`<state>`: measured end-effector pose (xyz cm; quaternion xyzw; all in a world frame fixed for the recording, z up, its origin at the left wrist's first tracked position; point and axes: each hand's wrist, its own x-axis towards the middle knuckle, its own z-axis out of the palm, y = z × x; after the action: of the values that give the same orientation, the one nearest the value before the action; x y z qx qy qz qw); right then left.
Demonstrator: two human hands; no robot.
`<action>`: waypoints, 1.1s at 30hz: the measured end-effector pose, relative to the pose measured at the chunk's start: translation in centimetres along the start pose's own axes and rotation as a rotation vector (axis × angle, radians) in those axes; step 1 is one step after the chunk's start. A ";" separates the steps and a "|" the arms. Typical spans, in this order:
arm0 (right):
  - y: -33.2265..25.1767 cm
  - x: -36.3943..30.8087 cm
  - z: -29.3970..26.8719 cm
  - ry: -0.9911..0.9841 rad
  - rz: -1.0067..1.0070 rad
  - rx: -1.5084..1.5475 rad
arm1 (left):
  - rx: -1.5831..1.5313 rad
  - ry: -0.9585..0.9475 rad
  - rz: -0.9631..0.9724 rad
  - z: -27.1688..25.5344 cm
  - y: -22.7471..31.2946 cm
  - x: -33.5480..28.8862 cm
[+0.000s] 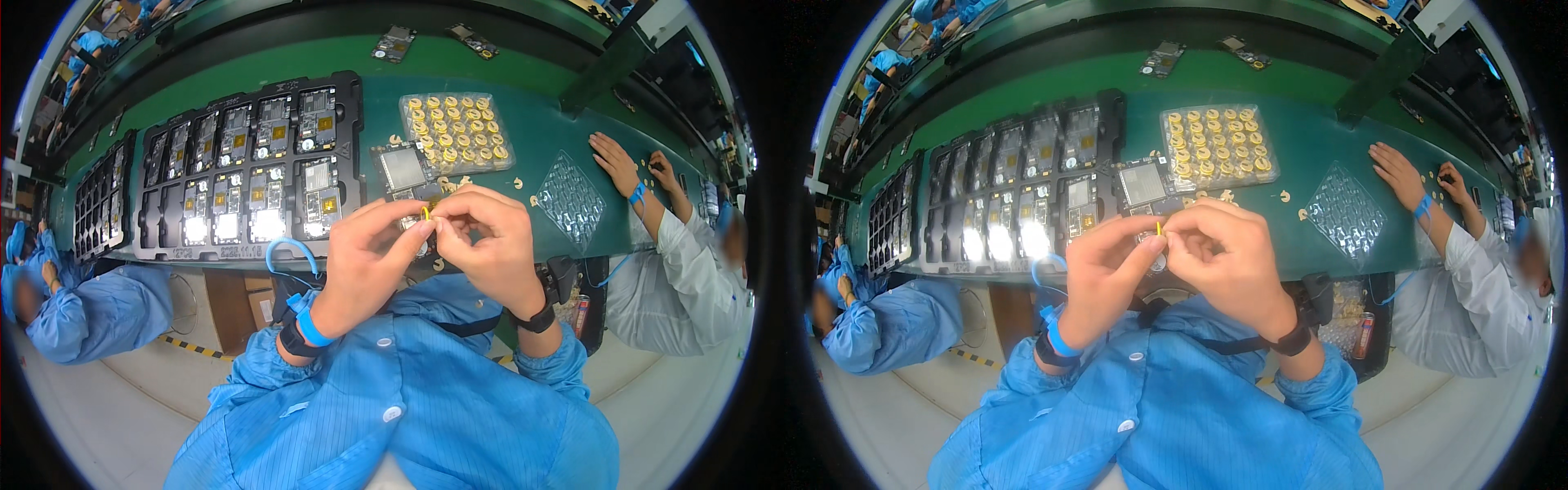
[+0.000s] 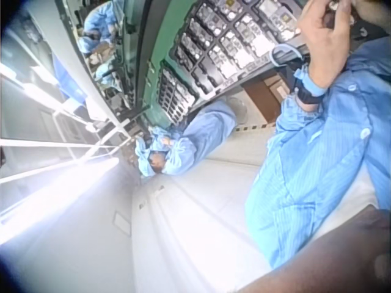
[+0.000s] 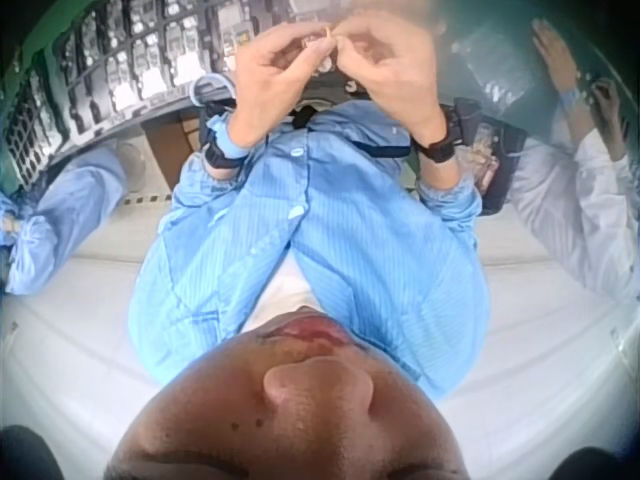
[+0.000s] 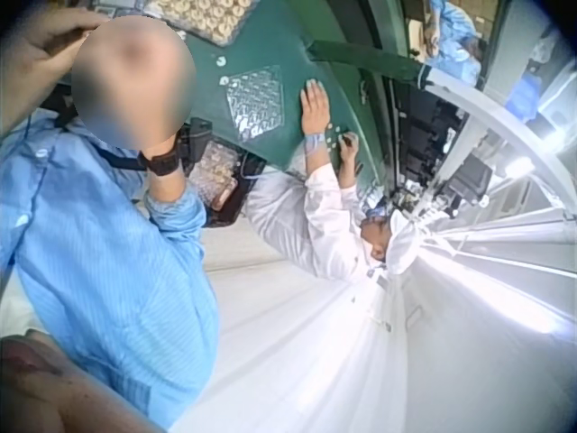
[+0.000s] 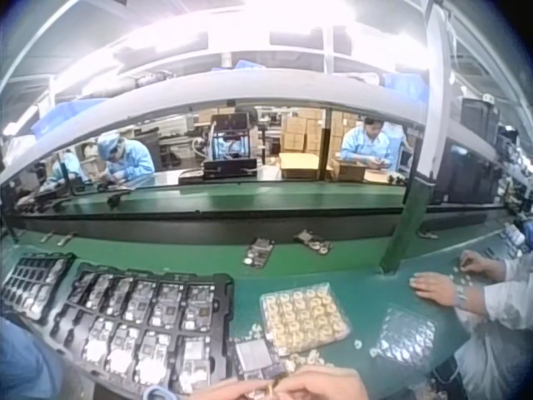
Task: Assembling small components onto circuit boards on a factory assembly line.
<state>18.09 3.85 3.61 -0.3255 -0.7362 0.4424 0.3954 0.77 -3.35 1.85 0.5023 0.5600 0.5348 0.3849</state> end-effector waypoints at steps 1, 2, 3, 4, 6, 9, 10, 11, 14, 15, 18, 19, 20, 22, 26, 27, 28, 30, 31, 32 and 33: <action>-0.1 0.0 0.0 -0.001 0.000 0.001 | -0.056 0.004 0.011 0.1 -0.1 0.0; -0.3 0.1 -0.1 -0.012 0.015 -0.012 | -0.113 0.009 0.023 0.1 -0.1 0.0; -0.4 0.1 -0.1 -0.023 0.030 -0.025 | -0.111 0.010 0.022 0.0 0.0 0.1; -0.3 0.0 0.0 -0.022 0.031 -0.024 | -0.148 -0.027 0.012 -0.2 0.2 0.2; 0.0 -0.3 0.4 0.063 0.023 0.007 | -0.184 -0.065 0.002 -0.3 0.1 0.2; 0.3 -0.5 0.8 0.224 -0.123 -0.080 | -0.260 -0.028 0.091 -0.5 -0.9 0.2; 0.3 -0.7 0.8 0.219 -0.126 -0.076 | -0.200 -0.022 0.120 -0.8 -1.2 0.2; 0.4 -1.1 0.5 0.369 -0.040 -0.008 | -0.139 -0.015 0.148 -1.2 -1.4 0.1; 2.0 -2.5 -2.1 0.583 0.209 0.040 | 0.233 0.020 0.163 -2.4 0.0 -0.1; 3.1 -2.8 -3.3 0.481 0.293 -0.060 | 0.231 0.024 0.163 -2.4 -0.2 0.3; 5.3 -4.0 -3.9 0.270 0.471 -0.278 | 0.265 0.137 0.473 -2.0 -1.2 1.0; 4.2 -3.6 -3.0 0.306 0.417 -0.166 | 0.329 0.144 0.505 -1.9 -1.3 1.1; 2.7 -3.1 -2.1 0.306 0.420 -0.166 | 0.389 0.149 0.535 -1.9 -1.4 1.0; -0.1 -1.7 -0.4 0.256 0.238 0.050 | 0.419 0.154 0.541 -1.9 -1.5 0.9; -2.3 0.2 0.7 0.061 0.224 0.101 | 0.483 0.155 0.562 -1.5 -0.7 0.9; -2.1 0.6 0.7 0.013 0.231 0.072 | 0.484 0.157 0.560 -1.4 -0.6 0.9; -2.0 1.0 0.9 -0.037 0.237 0.043 | 0.478 0.156 0.572 -1.3 -0.5 1.0; -1.4 1.2 0.8 -0.061 0.191 0.022 | 0.474 0.161 0.579 -1.3 -0.4 1.0; -1.4 1.2 0.7 -0.086 0.228 0.042 | 0.456 0.159 0.593 -1.3 -0.4 1.0; -1.4 1.3 0.7 -0.110 0.265 0.061 | 0.437 0.156 0.607 -1.3 -0.4 1.0; -1.7 1.5 0.6 -0.117 0.265 0.062 | 0.393 0.167 0.632 -1.2 -0.9 1.1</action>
<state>16.66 4.15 5.45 -0.3811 -0.6945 0.5316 0.2997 -0.74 -2.49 1.28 0.6690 0.4989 0.5486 0.0502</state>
